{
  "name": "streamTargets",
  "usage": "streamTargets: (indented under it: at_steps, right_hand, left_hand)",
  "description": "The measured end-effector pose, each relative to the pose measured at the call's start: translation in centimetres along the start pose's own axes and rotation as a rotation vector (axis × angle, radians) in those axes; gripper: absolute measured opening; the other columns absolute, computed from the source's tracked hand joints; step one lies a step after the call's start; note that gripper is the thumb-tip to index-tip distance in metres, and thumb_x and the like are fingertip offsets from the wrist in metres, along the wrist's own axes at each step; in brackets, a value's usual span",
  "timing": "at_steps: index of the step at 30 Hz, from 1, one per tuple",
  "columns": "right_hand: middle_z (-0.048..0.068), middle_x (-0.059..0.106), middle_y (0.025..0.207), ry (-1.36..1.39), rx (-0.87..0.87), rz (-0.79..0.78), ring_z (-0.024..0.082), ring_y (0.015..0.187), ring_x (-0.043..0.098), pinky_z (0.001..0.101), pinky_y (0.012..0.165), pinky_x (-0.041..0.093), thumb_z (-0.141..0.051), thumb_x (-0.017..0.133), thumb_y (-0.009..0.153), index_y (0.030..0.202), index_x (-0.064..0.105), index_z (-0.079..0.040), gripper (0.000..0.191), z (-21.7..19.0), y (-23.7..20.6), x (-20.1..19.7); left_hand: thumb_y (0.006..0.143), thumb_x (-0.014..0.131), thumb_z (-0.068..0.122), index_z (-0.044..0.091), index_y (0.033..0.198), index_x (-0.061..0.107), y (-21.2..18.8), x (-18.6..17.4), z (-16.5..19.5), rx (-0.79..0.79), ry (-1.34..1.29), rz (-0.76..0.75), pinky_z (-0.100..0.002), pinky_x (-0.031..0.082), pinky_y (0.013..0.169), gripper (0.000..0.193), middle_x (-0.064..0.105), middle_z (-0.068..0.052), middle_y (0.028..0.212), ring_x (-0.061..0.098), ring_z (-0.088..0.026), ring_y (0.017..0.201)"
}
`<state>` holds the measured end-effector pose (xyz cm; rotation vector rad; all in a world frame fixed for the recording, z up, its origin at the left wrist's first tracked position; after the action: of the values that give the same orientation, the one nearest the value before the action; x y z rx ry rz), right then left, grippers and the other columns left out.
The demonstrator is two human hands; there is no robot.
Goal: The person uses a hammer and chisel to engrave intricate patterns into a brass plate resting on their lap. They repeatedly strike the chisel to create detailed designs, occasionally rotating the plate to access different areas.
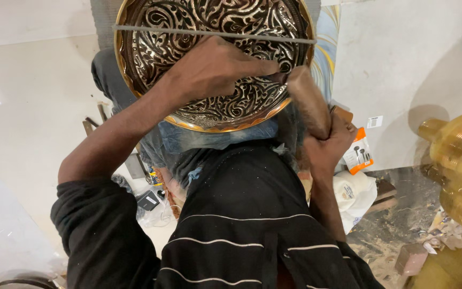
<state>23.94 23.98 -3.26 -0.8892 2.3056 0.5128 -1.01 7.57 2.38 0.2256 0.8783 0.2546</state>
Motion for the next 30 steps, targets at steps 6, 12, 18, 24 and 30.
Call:
streamTargets:
  at_steps: [6, 12, 18, 24, 30]
  right_hand:
    - [0.011, 0.055, 0.076, 0.001, 0.037, -0.019, 0.021, 0.067, 0.050, 0.0359, 0.068, 0.043, 0.001, 0.079, 0.081, 0.082, 0.052, 0.000, 0.027, -1.8, 1.1, 0.6]
    - [0.010, 0.057, 0.077, 0.000, -0.013, -0.019, 0.024, 0.071, 0.051, 0.0375, 0.071, 0.042, -0.003, 0.079, 0.080, 0.086, 0.057, 0.001, 0.023, -3.8, 2.6, 0.8]
    - [0.012, 0.049, 0.076, 0.111, 0.057, 0.012, 0.026, 0.069, 0.042, 0.0390, 0.069, 0.038, -0.002, 0.079, 0.077, 0.084, 0.053, 0.002, 0.028, -4.2, 3.4, 0.9]
    - [0.012, 0.054, 0.079, -0.048, 0.032, -0.004, 0.026, 0.078, 0.047, 0.0377, 0.075, 0.041, -0.004, 0.072, 0.076, 0.087, 0.057, 0.001, 0.019, -3.5, 5.6, 0.4]
    - [0.011, 0.048, 0.073, 0.196, 0.023, 0.060, 0.027, 0.073, 0.044, 0.0432, 0.078, 0.048, -0.005, 0.080, 0.074, 0.084, 0.053, -0.003, 0.029, -4.3, 7.3, 0.7]
  left_hand:
    - [0.069, 0.072, -0.006, 0.023, 0.142, 0.066, -0.1, -1.3, -0.5, -0.003, 0.069, 0.003, -0.040, 0.056, 0.062, 0.078, 0.075, -0.009, 0.084, 0.070, -0.027, 0.067]
    - [0.071, 0.070, -0.007, 0.022, 0.143, 0.065, 0.3, -2.1, -1.7, -0.013, 0.055, 0.025, -0.039, 0.056, 0.061, 0.078, 0.076, -0.008, 0.087, 0.070, -0.024, 0.067]
    - [0.070, 0.070, -0.007, 0.022, 0.142, 0.066, 0.4, -3.0, -2.1, -0.024, 0.086, 0.028, -0.039, 0.056, 0.060, 0.078, 0.075, -0.008, 0.083, 0.069, -0.024, 0.064]
    - [0.071, 0.070, -0.007, 0.022, 0.142, 0.066, 1.6, -2.9, -3.4, -0.014, 0.061, 0.055, -0.040, 0.056, 0.061, 0.078, 0.075, -0.008, 0.083, 0.069, -0.025, 0.065]
    - [0.070, 0.070, -0.007, 0.023, 0.142, 0.066, 2.4, -2.7, -3.8, -0.019, 0.082, 0.072, -0.039, 0.056, 0.059, 0.078, 0.075, -0.008, 0.084, 0.069, -0.024, 0.065]
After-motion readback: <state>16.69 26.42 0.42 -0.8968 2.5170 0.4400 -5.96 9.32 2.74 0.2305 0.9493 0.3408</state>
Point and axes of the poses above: each hand's wrist, its own y-axis towards the middle knuckle, its own x-axis out of the palm, z = x × y, the point moved 8 cm from there along y, towards the middle knuckle
